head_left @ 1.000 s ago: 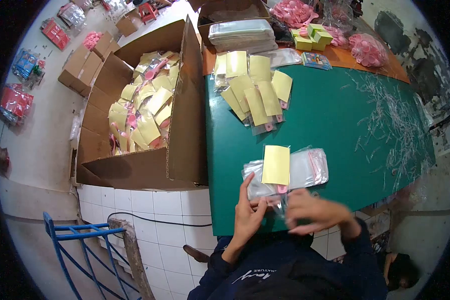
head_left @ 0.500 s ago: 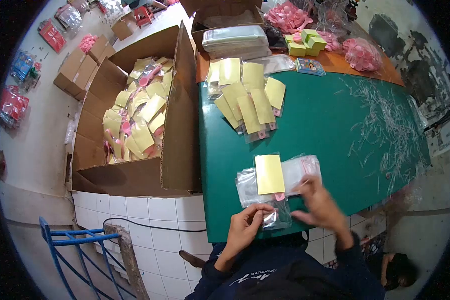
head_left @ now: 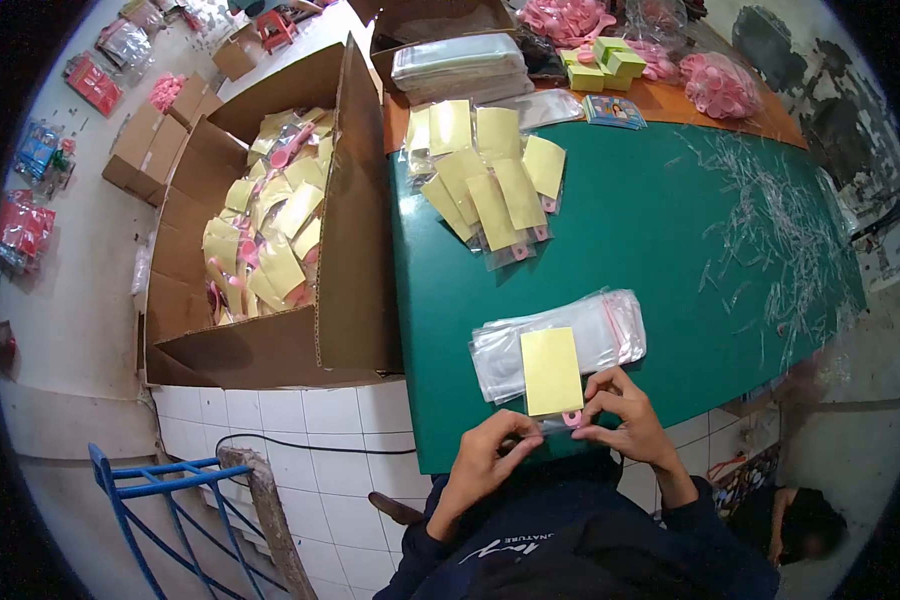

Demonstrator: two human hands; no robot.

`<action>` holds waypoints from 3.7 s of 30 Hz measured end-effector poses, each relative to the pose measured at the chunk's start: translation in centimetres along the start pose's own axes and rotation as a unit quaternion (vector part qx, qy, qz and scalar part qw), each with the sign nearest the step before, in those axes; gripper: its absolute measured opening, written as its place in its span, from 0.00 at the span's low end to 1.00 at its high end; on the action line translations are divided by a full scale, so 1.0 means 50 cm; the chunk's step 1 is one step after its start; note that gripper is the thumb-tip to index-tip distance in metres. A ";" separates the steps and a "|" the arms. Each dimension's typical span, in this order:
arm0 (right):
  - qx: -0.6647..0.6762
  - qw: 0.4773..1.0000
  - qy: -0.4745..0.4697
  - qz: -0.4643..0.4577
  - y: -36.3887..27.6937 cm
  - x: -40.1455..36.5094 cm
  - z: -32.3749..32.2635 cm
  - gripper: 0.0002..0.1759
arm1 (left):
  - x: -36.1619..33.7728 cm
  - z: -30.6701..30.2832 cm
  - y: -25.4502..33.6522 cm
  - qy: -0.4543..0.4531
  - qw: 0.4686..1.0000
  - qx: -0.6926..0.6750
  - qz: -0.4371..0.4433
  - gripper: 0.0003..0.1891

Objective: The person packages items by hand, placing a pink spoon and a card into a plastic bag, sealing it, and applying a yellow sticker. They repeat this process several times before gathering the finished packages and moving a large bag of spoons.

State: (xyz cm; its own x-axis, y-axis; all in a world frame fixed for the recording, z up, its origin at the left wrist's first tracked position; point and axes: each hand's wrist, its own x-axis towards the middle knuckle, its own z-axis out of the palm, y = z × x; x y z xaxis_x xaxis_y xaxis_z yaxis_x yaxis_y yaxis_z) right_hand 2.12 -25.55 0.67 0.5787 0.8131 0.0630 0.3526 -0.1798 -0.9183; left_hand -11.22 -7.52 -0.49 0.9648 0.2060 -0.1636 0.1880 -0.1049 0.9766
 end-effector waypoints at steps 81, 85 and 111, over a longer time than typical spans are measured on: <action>0.323 0.927 0.152 -0.118 -0.126 0.495 -0.129 0.43 | 0.420 -0.157 0.304 0.119 0.943 -0.210 0.228 0.44; 0.369 0.914 0.034 -0.164 -0.305 0.524 -0.071 0.38 | 0.320 -0.280 0.394 0.163 0.935 -0.166 0.266 0.37; -0.181 0.965 -0.171 -0.079 0.028 0.522 -0.283 0.21 | -0.064 -0.435 0.206 0.124 0.872 0.461 0.107 0.18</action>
State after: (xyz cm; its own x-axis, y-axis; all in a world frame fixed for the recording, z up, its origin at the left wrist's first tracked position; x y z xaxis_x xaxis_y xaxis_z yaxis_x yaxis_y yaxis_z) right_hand 28.14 -12.44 6.56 0.2419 0.9703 0.0026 0.6864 -0.1692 -0.7072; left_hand -16.37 11.92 13.13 0.9481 0.2770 0.1559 0.1861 -0.8813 0.4344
